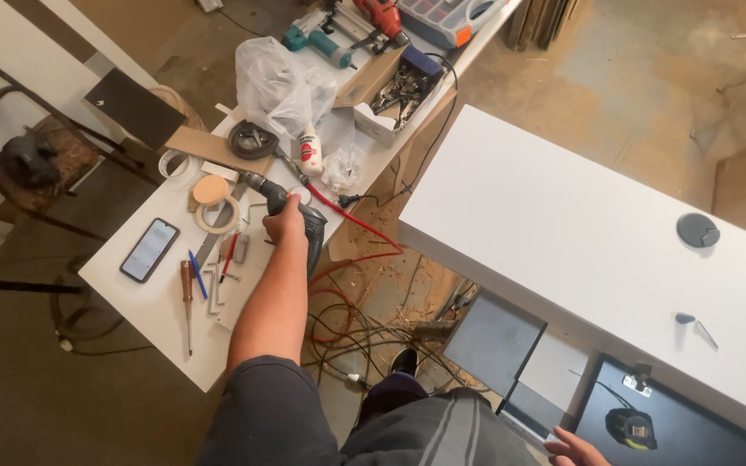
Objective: Preparing a power drill by selecting and installing a bit, then drilling holes into a cabinet panel and beginning the assembly of furniture components.
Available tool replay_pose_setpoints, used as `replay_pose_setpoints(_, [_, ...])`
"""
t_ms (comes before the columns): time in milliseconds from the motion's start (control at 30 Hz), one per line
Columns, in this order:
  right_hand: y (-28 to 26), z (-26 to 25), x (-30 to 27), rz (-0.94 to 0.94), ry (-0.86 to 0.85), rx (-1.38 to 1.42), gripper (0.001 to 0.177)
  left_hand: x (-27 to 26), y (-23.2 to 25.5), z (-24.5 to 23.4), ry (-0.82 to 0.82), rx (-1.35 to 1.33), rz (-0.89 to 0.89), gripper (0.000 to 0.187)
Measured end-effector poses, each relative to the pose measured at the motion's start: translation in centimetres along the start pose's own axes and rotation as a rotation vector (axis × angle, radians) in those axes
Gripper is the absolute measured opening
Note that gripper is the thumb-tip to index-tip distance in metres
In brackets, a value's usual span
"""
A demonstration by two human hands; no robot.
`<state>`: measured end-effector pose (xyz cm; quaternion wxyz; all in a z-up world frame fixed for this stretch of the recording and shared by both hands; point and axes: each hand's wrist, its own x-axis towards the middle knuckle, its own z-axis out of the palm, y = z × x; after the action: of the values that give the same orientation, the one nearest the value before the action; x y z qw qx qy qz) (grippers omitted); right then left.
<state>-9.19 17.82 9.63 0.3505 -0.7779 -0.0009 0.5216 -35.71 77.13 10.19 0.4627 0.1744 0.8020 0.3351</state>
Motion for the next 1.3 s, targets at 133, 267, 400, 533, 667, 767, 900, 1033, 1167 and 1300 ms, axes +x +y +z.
replay_pose_setpoints(133, [-4.5,2.8,-5.8,-0.012,0.097,-0.191,0.051,-0.8,0.6,-0.8,0.034,0.161,-0.032,0.082])
replay_pose_setpoints(267, [-4.9,1.6,-5.7,0.110,0.033,-0.193,0.055,0.6,1.0,-1.0,0.046,0.180,-0.059,0.082])
replay_pose_setpoints(400, [-7.1,3.8,-9.7,0.000,0.166,-0.170,0.047,8.8,-1.3,1.0,0.160,0.283,-0.019,0.087])
replay_pose_setpoints(533, [-3.2,3.4,-9.0,-0.390,0.206,-0.234,0.040,20.3,-4.8,4.2,0.335,0.501,0.101,0.100])
replay_pose_setpoints(667, [-6.6,4.6,-12.3,-0.286,0.312,-0.122,0.039,20.1,-4.5,3.8,0.352,0.603,0.128,0.083])
replay_pose_setpoints(767, [-6.6,4.6,-12.2,-0.292,0.245,-0.128,0.040,21.6,-4.2,4.5,0.548,0.556,0.308,0.074])
replay_pose_setpoints(900, [-6.7,4.8,-12.4,-0.238,0.209,-0.097,0.040,23.5,-3.9,5.9,0.452,0.246,0.211,0.058])
replay_pose_setpoints(1033, [-6.3,4.7,-12.1,-0.187,0.183,-0.122,0.042,17.0,-3.9,2.3,0.427,0.583,0.427,0.093])
replay_pose_setpoints(1167, [-6.3,4.4,-12.1,-0.138,0.167,-0.106,0.042,12.2,-2.5,2.7,0.627,0.641,0.428,0.054])
replay_pose_setpoints(1300, [-5.4,3.7,-11.1,-0.136,0.167,-0.166,0.044,10.6,-2.3,2.1,0.570,0.475,1.003,0.047])
